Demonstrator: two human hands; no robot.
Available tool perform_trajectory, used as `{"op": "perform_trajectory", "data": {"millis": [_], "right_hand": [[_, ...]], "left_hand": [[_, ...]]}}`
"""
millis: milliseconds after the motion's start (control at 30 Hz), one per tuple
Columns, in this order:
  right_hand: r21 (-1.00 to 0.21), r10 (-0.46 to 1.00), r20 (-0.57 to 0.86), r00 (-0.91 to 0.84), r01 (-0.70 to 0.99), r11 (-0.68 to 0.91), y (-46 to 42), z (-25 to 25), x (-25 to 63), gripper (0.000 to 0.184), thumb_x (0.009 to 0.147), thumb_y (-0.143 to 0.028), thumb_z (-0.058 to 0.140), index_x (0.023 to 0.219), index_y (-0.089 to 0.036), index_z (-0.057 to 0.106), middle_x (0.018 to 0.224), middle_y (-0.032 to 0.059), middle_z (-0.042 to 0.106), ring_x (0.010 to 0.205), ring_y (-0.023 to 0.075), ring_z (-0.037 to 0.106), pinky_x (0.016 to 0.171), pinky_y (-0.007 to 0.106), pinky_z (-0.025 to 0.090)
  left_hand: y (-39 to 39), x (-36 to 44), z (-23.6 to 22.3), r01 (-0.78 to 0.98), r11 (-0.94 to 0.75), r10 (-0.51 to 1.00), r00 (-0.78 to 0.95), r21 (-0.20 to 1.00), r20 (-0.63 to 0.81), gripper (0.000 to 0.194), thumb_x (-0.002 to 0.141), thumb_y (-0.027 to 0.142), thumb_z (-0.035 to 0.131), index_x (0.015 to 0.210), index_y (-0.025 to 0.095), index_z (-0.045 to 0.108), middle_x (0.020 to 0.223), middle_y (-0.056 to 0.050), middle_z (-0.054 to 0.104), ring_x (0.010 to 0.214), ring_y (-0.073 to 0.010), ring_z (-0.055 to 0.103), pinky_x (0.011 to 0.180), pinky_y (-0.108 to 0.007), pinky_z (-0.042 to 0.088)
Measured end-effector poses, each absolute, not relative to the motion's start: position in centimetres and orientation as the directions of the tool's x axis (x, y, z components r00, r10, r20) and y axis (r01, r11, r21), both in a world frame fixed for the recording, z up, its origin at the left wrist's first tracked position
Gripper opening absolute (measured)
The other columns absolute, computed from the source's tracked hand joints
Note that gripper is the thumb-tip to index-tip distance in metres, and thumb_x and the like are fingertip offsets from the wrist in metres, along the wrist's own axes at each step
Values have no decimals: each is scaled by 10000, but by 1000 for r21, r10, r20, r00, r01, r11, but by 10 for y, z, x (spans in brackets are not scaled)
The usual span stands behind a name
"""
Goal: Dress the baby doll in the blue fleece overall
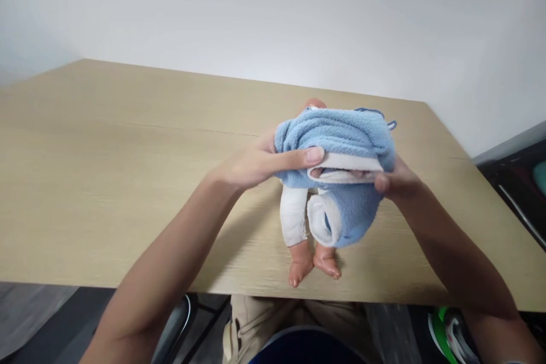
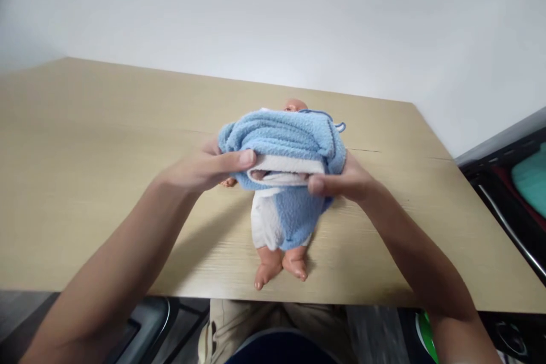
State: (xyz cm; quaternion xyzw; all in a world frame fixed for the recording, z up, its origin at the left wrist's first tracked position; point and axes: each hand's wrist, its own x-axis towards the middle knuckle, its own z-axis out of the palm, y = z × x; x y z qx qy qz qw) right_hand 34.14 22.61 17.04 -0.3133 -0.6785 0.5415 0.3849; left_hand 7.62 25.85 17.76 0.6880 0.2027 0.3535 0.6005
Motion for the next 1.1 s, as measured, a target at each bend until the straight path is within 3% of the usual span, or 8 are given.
{"op": "perform_trajectory", "data": {"millis": [67, 133, 267, 367, 533, 700, 1033, 1100], "right_hand": [[-985, 823, 142, -550, 0, 170, 206, 171, 344, 593, 746, -667, 1005, 1159, -274, 839, 1125, 85, 878, 1234, 389, 825, 1100, 532, 681], [-997, 849, 62, -525, 11, 79, 186, 172, 342, 534, 832, -513, 997, 1276, -274, 821, 1192, 72, 879, 1270, 360, 814, 1107, 503, 675], [-996, 879, 18, -476, 64, 55, 157, 165, 329, 397, 925, -433, 883, 1263, -230, 832, 1181, 77, 878, 1222, 345, 813, 1032, 469, 688], [-977, 894, 15, -449, 183, 109, 146, 152, 322, 250, 971, -361, 778, 1154, -203, 844, 1134, 62, 871, 1136, 301, 810, 1040, 427, 661], [-902, 934, -53, -353, 418, 107, 135, 126, 317, 133, 932, -338, 778, 955, -208, 793, 952, 36, 846, 910, 258, 778, 892, 382, 647], [-817, 945, 64, -320, 527, 234, 133, 110, 310, 52, 923, -277, 805, 941, -231, 790, 941, 47, 861, 851, 257, 778, 869, 393, 628], [-729, 970, 77, -232, 651, 213, 152, 87, 308, 81, 919, -266, 800, 973, -207, 791, 979, 80, 860, 885, 273, 785, 819, 379, 562], [-714, 974, 80, -214, 669, 206, 162, 86, 308, 96, 919, -274, 790, 980, -200, 789, 955, 78, 849, 863, 268, 770, 818, 378, 551]], "left_hand": [[235, 71, 167, -180, -134, 769, 601, 975, 216, 580, 902, 684, 955, 1192, 195, 839, 1115, -102, 841, 1143, -347, 825, 1056, -454, 706], [209, 68, 155, -205, -63, 818, 550, 977, 168, 614, 910, 684, 944, 1262, 193, 836, 1166, -113, 847, 1225, -375, 808, 1117, -487, 679], [159, 71, 132, -218, -14, 855, 504, 976, 125, 558, 901, 697, 935, 1059, 169, 849, 908, -106, 829, 1019, -347, 829, 986, -460, 704], [131, 79, 117, -148, -12, 922, 380, 989, 68, 450, 888, 570, 985, 1045, 175, 835, 929, -84, 839, 923, -282, 809, 889, -370, 691], [108, 87, 91, 27, 79, 966, 243, 996, -83, 395, 971, 561, 839, 853, 201, 728, 717, -44, 747, 653, -237, 705, 641, -335, 617], [112, 90, 73, 212, 10, 995, 92, 977, -30, 339, 986, 521, 740, 925, 189, 711, 910, -58, 806, 844, -261, 751, 778, -341, 611], [143, 87, 59, 359, -78, 985, 174, 930, 15, 317, 1077, 480, 631, 1177, 194, 724, 1142, -71, 828, 1035, -287, 746, 911, -368, 527], [155, 86, 60, 422, -86, 987, 162, 902, 18, 294, 1050, 468, 627, 1134, 196, 701, 1077, -73, 810, 972, -290, 729, 871, -378, 514]]}}
